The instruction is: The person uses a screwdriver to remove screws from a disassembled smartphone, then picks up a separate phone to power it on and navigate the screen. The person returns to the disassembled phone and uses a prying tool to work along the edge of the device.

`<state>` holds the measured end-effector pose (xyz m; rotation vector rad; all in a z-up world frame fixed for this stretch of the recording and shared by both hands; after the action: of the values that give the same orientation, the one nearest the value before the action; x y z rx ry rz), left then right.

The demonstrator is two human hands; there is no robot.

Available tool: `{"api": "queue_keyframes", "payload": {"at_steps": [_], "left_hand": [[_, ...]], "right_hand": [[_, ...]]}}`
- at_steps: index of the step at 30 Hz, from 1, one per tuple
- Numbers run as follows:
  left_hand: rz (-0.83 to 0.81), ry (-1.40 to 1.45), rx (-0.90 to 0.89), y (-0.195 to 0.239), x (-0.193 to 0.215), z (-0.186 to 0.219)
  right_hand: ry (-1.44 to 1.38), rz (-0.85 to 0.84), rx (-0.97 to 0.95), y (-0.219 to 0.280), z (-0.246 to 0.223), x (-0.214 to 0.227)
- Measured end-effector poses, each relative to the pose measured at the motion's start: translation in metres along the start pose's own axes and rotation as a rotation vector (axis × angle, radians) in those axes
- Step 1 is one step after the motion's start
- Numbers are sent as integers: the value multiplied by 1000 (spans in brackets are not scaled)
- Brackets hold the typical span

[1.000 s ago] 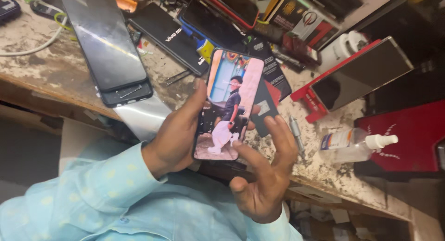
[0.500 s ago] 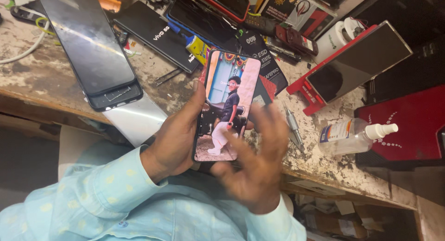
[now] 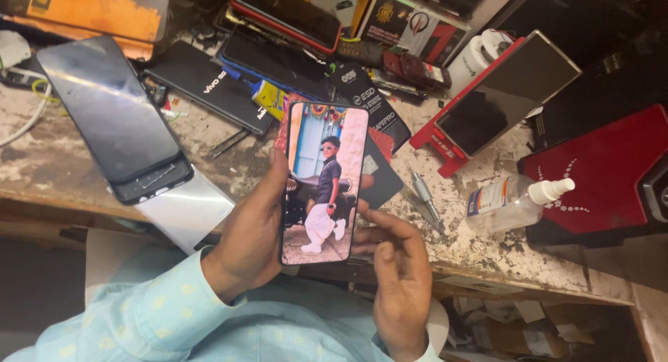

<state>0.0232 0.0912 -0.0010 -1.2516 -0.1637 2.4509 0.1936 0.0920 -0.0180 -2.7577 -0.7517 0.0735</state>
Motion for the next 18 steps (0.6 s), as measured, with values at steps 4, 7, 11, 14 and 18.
{"api": "queue_keyframes", "payload": {"at_steps": [4, 7, 11, 14, 18], "left_hand": [[-14, 4, 9, -3, -4, 0], [-38, 61, 0, -3, -7, 3], [-2, 63, -11, 1, -5, 4], [-79, 85, -47, -1, -10, 10], [-27, 13, -24, 0, -5, 12]], "right_hand": [[8, -7, 30, 4, 1, 5], [14, 8, 2, 1, 4, 9], [-101, 29, -13, 3, 11, 9], [-77, 18, 19, -2, 8, 5], [-34, -10, 51, -1, 5, 0]]}}
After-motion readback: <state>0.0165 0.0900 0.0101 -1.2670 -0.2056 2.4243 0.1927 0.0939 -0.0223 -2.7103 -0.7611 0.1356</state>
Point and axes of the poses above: each hand's wrist, its own y-axis away from the middle knuckle, its own x-axis out of the back of the hand, z = x × y, the point moved 7 cm from there along -y, towards the middle knuckle, and after that the axes turned 14 degrees about -z, right-handed, at the moved point
